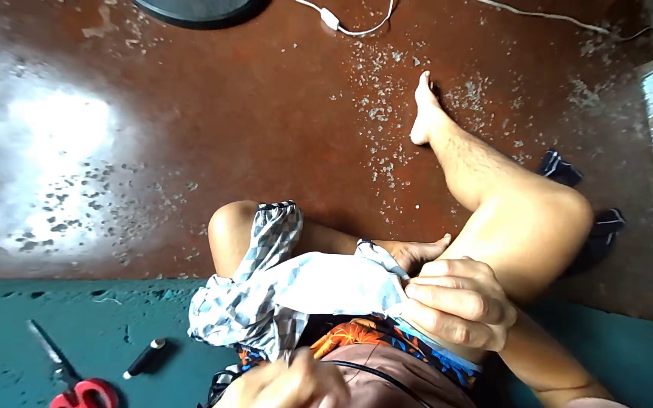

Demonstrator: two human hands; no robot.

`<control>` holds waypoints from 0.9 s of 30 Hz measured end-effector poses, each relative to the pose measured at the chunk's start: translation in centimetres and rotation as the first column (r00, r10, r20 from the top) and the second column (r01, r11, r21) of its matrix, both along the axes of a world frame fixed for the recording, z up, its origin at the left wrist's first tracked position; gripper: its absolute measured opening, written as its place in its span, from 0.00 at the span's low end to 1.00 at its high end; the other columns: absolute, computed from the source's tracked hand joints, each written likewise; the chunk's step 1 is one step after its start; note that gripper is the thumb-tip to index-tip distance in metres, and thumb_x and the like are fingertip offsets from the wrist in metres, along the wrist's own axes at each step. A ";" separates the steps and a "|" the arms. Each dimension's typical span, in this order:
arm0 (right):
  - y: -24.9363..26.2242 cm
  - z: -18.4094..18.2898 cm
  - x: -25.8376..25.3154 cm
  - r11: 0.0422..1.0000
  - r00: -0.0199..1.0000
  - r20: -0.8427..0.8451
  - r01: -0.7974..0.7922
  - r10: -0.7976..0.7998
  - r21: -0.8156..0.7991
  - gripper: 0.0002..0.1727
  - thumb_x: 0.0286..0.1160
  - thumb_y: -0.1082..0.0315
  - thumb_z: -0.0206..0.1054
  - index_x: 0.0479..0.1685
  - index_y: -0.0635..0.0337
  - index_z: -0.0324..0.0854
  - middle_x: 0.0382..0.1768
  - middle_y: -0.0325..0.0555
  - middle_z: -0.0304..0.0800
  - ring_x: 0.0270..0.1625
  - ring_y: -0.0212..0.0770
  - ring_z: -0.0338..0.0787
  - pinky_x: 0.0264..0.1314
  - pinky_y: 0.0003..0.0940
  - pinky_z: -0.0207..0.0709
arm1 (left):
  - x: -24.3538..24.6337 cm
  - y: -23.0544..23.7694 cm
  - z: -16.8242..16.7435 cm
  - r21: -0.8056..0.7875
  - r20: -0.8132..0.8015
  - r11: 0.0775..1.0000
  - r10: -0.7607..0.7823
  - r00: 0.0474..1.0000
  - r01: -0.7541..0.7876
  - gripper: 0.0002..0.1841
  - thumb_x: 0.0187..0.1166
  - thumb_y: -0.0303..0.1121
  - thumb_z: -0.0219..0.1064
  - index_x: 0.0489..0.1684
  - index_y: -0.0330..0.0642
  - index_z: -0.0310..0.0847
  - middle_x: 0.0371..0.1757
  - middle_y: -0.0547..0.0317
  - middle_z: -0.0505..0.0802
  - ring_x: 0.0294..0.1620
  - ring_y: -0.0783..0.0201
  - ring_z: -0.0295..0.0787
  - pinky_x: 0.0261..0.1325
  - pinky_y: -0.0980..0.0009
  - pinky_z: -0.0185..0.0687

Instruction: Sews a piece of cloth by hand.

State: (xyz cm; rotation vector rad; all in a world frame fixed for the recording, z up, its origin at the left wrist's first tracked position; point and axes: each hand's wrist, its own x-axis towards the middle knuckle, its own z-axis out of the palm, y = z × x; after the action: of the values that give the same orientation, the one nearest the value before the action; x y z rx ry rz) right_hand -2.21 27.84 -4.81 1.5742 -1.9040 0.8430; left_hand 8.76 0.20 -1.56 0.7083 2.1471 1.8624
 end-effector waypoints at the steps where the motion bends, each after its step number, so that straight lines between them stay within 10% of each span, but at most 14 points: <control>1: -0.1 0.0 0.1 1.000 1.000 0.004 0.005 -0.005 0.000 0.03 0.85 0.74 0.61 0.48 0.63 0.77 0.42 0.51 0.83 0.42 0.42 0.85 0.55 0.29 0.81 | -0.7 1.1 -0.2 -0.092 -0.137 0.988 0.107 0.985 -0.120 0.17 0.93 0.38 0.53 0.44 0.31 0.78 0.33 0.50 0.85 0.37 0.74 0.82 0.46 0.85 0.75; 6: -0.1 -0.1 0.3 1.000 1.000 -0.002 0.003 -0.003 0.002 0.03 0.86 0.75 0.59 0.49 0.63 0.77 0.43 0.51 0.85 0.42 0.41 0.86 0.54 0.28 0.80 | -2.8 4.6 -2.4 -0.202 -0.610 0.788 0.363 0.704 -0.582 0.12 0.83 0.44 0.69 0.44 0.45 0.79 0.26 0.60 0.75 0.27 0.67 0.70 0.36 0.79 0.63; 27: -0.8 0.0 0.3 0.999 0.999 -0.029 -0.029 0.028 -0.027 0.03 0.81 0.78 0.64 0.44 0.66 0.82 0.37 0.51 0.86 0.37 0.41 0.85 0.46 0.30 0.80 | -3.2 3.5 -3.5 -0.162 -0.824 0.819 0.195 0.532 -0.551 0.04 0.84 0.34 0.64 0.45 0.45 0.81 0.27 0.60 0.74 0.29 0.62 0.66 0.42 0.70 0.62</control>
State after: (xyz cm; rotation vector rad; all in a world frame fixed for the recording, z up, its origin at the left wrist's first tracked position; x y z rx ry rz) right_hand -1.91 27.01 -4.80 1.5918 -1.8462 0.8508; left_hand 5.56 3.70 -5.08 1.1749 3.3772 1.2212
